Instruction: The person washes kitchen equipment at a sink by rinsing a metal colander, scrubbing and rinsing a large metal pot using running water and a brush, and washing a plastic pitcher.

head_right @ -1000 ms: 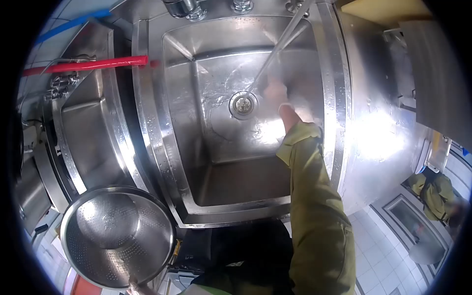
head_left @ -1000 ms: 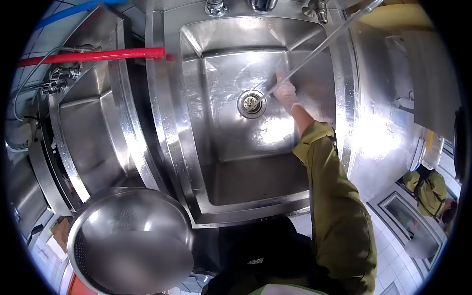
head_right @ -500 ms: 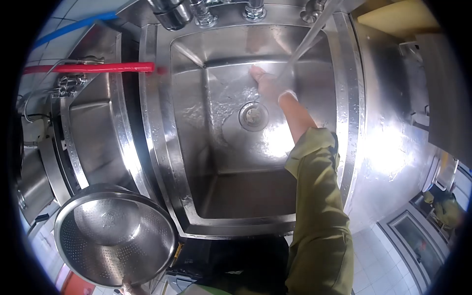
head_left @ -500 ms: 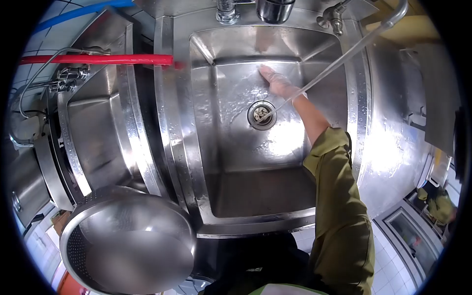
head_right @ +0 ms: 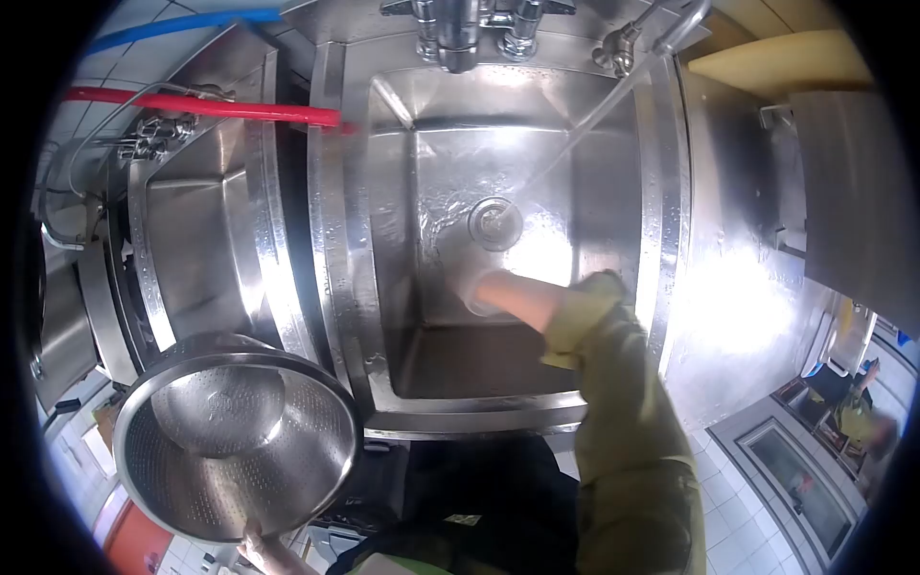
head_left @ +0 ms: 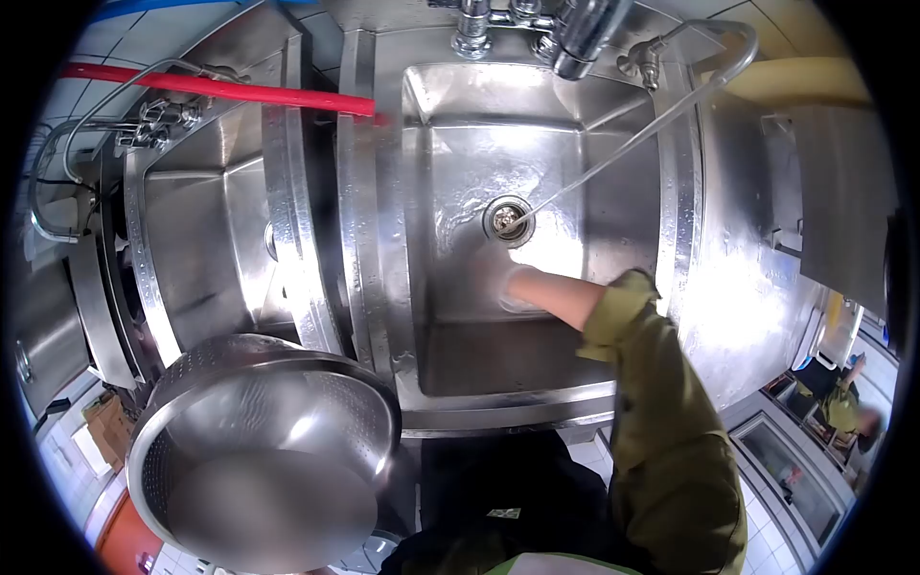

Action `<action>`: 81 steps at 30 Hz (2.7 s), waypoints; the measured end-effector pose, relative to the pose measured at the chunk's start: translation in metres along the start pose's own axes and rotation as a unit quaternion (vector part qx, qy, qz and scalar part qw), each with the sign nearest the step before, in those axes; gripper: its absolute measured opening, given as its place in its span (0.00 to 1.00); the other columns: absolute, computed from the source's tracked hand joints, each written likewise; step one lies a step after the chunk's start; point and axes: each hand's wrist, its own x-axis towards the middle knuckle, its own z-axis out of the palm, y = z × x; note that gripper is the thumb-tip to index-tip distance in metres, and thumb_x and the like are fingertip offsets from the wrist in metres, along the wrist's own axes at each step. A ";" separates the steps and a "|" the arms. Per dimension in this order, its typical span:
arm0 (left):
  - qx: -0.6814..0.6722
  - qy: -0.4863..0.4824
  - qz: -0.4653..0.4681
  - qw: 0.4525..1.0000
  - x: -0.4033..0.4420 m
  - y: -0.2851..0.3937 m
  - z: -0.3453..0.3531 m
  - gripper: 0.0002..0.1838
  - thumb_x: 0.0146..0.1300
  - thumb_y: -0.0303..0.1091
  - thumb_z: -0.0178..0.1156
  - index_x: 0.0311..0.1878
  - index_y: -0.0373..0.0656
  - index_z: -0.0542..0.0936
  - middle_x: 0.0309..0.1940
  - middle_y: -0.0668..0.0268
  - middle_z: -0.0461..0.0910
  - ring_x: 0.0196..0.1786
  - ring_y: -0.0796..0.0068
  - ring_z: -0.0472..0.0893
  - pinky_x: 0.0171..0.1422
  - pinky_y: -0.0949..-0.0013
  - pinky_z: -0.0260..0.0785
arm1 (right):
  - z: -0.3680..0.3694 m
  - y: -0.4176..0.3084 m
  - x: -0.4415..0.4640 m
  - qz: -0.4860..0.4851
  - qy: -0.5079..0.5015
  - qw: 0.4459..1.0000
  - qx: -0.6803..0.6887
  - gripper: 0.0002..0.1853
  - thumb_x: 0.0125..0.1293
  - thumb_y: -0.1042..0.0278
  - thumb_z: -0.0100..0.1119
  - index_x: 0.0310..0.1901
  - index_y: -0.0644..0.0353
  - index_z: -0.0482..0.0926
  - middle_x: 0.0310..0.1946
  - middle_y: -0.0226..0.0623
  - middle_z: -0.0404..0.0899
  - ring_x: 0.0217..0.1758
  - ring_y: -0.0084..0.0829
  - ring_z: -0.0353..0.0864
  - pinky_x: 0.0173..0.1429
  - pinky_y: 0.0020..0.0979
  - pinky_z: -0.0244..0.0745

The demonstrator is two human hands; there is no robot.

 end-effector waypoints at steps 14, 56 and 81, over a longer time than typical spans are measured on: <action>0.009 0.000 0.025 1.000 0.021 -0.026 -0.001 0.11 0.59 0.38 0.55 0.37 0.43 0.81 0.30 0.53 0.79 0.34 0.55 0.76 0.43 0.53 0.66 | -0.062 0.032 0.168 0.317 0.108 0.942 -0.021 0.36 0.65 0.54 0.35 0.67 0.72 0.40 0.70 0.54 0.35 0.74 0.49 0.30 0.73 0.40 0.28; -0.009 -0.029 0.131 0.991 0.045 -0.048 -0.018 0.07 0.53 0.29 0.59 0.35 0.37 0.80 0.20 0.52 0.77 0.19 0.57 0.73 0.27 0.59 0.67 | -0.026 -0.021 0.051 0.090 -0.017 0.996 0.002 0.16 0.62 0.65 0.44 0.46 0.61 0.78 0.48 0.44 0.76 0.48 0.43 0.77 0.52 0.39 0.70; -0.047 -0.027 -0.050 0.997 0.040 0.012 -0.018 0.16 0.57 0.34 0.52 0.26 0.27 0.78 0.16 0.50 0.73 0.20 0.64 0.66 0.29 0.61 0.62 | -0.004 -0.003 0.016 0.292 -0.159 0.942 0.041 0.33 0.56 0.57 0.54 0.64 0.56 0.61 0.63 0.43 0.60 0.66 0.43 0.61 0.61 0.39 0.65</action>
